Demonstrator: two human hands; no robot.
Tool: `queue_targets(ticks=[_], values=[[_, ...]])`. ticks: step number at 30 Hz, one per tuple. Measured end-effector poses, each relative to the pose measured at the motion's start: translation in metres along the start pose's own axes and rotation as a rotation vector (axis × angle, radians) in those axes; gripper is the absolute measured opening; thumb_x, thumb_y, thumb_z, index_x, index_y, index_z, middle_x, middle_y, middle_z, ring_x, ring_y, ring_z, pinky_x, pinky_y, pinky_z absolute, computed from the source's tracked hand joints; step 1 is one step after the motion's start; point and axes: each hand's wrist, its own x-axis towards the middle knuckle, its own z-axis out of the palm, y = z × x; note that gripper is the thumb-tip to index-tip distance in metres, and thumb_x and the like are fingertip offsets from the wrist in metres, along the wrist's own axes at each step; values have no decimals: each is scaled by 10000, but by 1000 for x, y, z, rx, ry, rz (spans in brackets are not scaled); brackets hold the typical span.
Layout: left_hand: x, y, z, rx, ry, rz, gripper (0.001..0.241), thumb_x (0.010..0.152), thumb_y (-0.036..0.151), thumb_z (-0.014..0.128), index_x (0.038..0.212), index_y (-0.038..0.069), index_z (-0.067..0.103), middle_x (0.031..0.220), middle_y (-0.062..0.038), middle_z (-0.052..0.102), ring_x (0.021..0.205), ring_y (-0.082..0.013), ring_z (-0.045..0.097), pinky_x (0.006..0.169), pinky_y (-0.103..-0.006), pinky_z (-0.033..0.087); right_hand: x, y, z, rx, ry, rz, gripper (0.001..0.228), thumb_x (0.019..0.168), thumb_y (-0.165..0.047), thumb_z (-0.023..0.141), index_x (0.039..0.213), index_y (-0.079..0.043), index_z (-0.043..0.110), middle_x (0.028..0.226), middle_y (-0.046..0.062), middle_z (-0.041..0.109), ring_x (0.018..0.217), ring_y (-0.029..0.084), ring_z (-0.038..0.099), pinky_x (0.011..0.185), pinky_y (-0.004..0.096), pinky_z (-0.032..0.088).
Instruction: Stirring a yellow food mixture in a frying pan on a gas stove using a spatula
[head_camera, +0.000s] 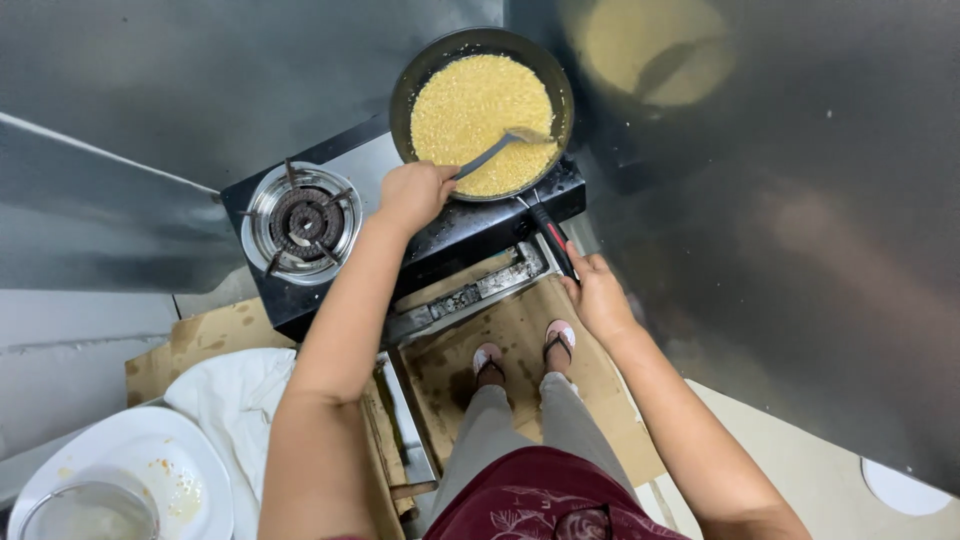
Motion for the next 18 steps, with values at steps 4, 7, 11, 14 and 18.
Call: queue_targets(ticks=[4,7,11,14,18], values=[[-38,-2,-36,146,48,51,215,1003,331,684,1185,308,797,901,-93,747,908,-364,774,803,-509,627,3,2,0,-17,2,-5,652,988,-295,704,1609,-251,511,1250,118,650,1155,390,706,925,515,631],[-69,-8,-64,310,143,80,159,953,290,731,1089,329,805,838,-40,715,826,-305,778,726,-446,632,4,4,2,-34,4,-1,659,990,-286,702,1617,-253,504,1236,119,663,1146,382,711,932,513,628],[-93,-13,-63,299,59,-12,155,958,247,660,952,257,815,774,-57,718,759,-320,783,688,-473,632,8,10,8,-47,36,3,656,993,-292,704,1618,-257,510,1237,112,664,1127,364,721,911,477,636],[-101,-5,-35,274,44,-55,187,966,229,616,985,234,802,766,-64,732,750,-333,789,659,-503,632,8,9,7,-44,52,-15,655,989,-278,709,1614,-237,517,1227,135,669,1119,379,722,902,482,640],[-106,23,-8,101,141,-89,164,989,267,707,1119,171,737,870,-110,724,830,-356,792,719,-521,647,9,11,8,-54,82,-41,649,974,-243,730,1595,-204,546,1211,170,682,1102,402,730,879,489,646]])
